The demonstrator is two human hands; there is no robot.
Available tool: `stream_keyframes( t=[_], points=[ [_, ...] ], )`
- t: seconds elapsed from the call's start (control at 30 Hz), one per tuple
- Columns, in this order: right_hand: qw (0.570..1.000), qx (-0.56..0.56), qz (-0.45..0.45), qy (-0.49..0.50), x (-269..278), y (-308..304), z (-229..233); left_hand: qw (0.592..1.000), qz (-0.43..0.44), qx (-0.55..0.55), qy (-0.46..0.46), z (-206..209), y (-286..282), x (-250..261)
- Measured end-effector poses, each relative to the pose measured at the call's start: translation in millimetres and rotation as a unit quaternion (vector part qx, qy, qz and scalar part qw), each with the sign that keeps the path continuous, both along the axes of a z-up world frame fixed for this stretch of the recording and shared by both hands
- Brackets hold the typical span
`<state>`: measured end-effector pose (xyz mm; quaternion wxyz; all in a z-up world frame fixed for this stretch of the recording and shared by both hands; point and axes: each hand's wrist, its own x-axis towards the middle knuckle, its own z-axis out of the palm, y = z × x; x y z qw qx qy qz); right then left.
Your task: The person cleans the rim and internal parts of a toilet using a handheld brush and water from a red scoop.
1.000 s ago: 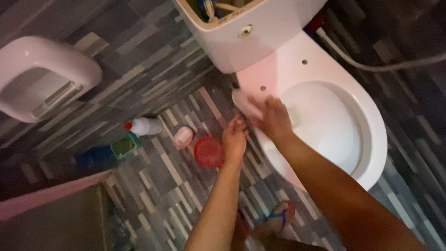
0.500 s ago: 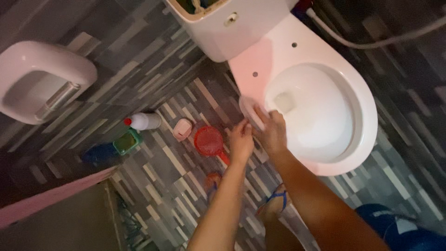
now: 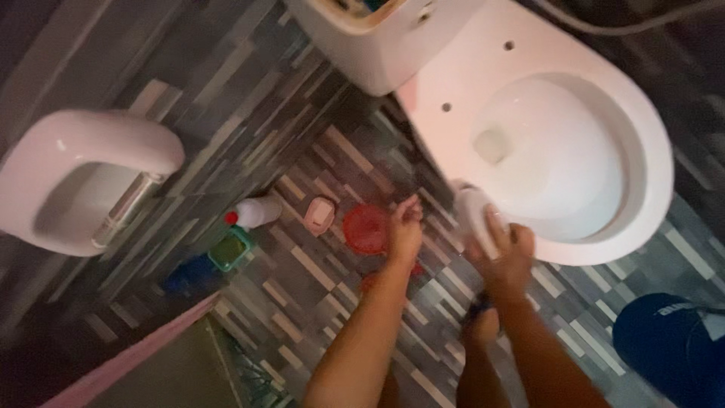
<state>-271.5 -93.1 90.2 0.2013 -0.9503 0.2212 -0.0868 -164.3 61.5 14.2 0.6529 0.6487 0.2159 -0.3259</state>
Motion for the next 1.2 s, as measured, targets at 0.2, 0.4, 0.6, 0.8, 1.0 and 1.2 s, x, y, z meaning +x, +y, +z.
stream_keyframes(
  t=[0.2, 0.4, 0.6, 0.8, 1.0, 1.2],
  points=[
    [0.982, 0.169, 0.032, 0.082, 31, 87, -33, 0.968, 0.143, 0.208, 0.000, -113, 63, -13],
    [0.956, 0.276, 0.012, 0.101, 38, 113, -116, 0.929, 0.217, 0.250, 0.165, -200, 114, -52],
    [0.947, 0.277, 0.020, 0.164, 28, 129, -191, 0.936, 0.203, 0.047, 0.283, -262, 97, -98],
    [0.942, 0.293, -0.006, 0.165, 26, 126, -229, 0.922, 0.262, -0.082, 0.274, -301, 66, -109],
    [0.954, 0.283, 0.039, 0.095, 23, 120, -225, 0.930, 0.298, -0.035, 0.210, -315, 62, -102],
    [0.926, 0.345, -0.064, 0.136, 27, 131, -180, 0.930, 0.307, 0.088, 0.180, -285, 74, -111]
  ],
)
